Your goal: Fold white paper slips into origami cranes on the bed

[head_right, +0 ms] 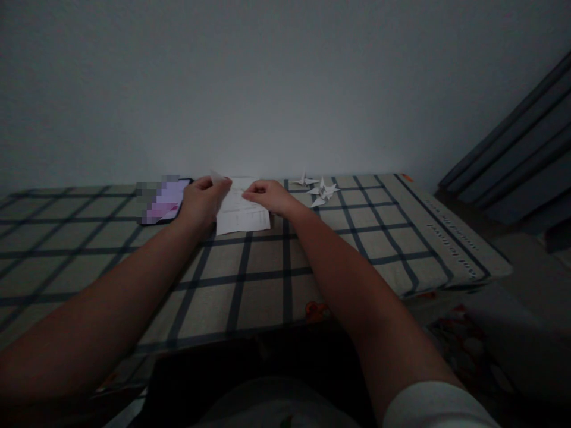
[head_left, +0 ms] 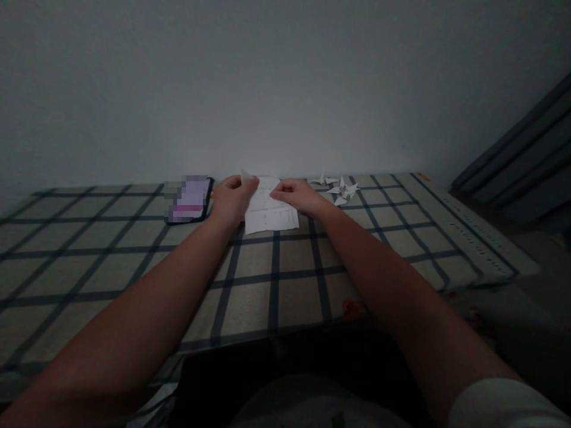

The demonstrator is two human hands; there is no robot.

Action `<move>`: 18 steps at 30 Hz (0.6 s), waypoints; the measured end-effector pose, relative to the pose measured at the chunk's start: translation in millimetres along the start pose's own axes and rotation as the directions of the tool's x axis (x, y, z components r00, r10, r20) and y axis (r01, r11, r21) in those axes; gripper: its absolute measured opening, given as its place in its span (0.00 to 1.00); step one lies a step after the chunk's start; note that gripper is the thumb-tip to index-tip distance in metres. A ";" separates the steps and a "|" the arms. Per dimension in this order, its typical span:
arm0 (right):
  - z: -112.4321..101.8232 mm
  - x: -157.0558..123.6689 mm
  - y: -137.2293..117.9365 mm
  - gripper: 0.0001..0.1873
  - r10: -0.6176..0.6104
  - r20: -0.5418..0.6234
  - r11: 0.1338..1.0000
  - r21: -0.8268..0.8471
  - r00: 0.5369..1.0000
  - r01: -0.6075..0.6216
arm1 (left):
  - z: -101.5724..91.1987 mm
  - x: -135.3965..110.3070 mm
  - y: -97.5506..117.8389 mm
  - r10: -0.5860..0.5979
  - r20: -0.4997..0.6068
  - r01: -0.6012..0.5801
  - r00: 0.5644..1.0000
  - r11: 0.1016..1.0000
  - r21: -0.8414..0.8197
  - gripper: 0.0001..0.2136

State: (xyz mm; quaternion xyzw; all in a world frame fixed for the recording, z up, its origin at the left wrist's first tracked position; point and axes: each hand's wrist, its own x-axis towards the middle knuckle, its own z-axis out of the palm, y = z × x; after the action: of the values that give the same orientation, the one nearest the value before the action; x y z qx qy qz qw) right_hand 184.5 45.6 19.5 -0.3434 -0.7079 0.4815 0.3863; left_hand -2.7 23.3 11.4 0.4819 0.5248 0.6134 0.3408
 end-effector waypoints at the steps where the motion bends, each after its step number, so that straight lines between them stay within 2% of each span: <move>1: 0.1 -0.9 -1.3 0.08 0.006 -0.005 1.000 -0.009 1.000 -0.006 | -0.3 1.5 0.0 0.016 -0.023 -0.016 1.000 1.000 -0.006 0.11; 7: 0.6 -2.6 -3.7 0.08 0.033 0.000 0.999 0.008 0.999 -0.033 | -2.8 12.8 -3.9 0.099 -0.193 -0.114 0.976 0.991 -0.067 0.16; 12: 0.5 -1.4 -1.0 0.07 0.038 -0.003 0.998 0.045 0.999 -0.038 | -4.8 14.8 -4.5 0.089 -0.180 -0.108 0.980 0.989 -0.100 0.18; 18: -0.2 -1.9 -1.5 0.07 0.028 0.003 0.999 0.023 1.000 -0.028 | -3.2 13.1 -0.5 0.020 -0.152 -0.051 0.988 0.977 -0.205 0.12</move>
State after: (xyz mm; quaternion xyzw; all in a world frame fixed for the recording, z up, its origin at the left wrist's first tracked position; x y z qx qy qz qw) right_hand 185.5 43.6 20.5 -0.3481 -0.6979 0.4955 0.3826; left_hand -9.7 34.6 14.1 0.4056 0.4730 0.7053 0.3381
